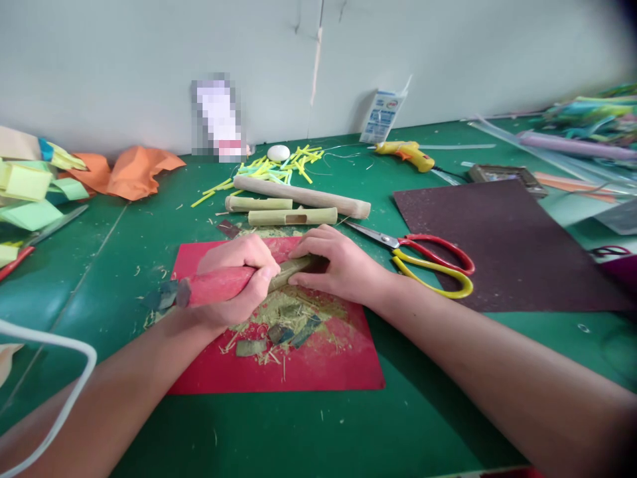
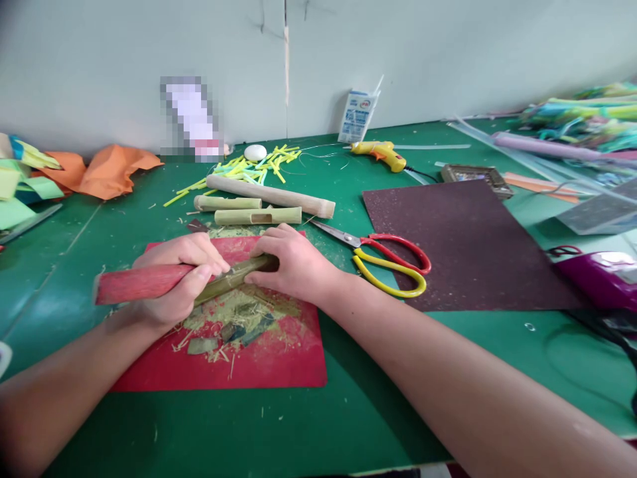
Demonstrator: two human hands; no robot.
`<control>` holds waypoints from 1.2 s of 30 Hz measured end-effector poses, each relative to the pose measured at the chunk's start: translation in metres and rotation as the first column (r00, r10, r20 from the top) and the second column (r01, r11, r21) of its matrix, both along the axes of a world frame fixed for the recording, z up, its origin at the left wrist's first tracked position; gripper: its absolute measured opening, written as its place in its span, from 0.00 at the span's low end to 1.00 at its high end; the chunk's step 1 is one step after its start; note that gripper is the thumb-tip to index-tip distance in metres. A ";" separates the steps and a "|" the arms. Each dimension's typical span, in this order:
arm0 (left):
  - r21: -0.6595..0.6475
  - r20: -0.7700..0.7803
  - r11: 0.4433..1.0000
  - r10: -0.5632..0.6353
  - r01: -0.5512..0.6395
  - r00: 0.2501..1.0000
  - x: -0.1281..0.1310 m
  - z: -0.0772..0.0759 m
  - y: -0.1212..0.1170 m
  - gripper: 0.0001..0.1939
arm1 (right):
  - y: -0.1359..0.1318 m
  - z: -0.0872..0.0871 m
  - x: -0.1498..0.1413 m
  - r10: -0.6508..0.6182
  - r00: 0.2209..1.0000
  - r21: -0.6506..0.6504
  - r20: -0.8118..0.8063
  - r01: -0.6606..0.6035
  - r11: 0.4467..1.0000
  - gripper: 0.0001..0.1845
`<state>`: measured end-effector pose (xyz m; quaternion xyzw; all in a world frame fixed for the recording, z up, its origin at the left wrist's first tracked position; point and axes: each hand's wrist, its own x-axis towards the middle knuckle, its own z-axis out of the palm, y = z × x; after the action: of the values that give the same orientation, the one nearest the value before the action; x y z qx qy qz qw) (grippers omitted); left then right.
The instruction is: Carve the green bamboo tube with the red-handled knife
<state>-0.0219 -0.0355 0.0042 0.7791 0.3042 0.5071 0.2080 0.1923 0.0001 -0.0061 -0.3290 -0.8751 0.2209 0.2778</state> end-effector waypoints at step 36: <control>-0.144 -0.098 0.989 0.008 -0.022 0.995 0.001 0.002 0.002 0.03 | 0.001 0.001 -0.002 -0.004 1.000 -0.024 0.029 0.004 1.000 0.13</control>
<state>-0.0212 -0.0336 0.0064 0.7835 0.3557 0.4467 0.2452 0.1905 0.0007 -0.0055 -0.3371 -0.8757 0.2260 0.2617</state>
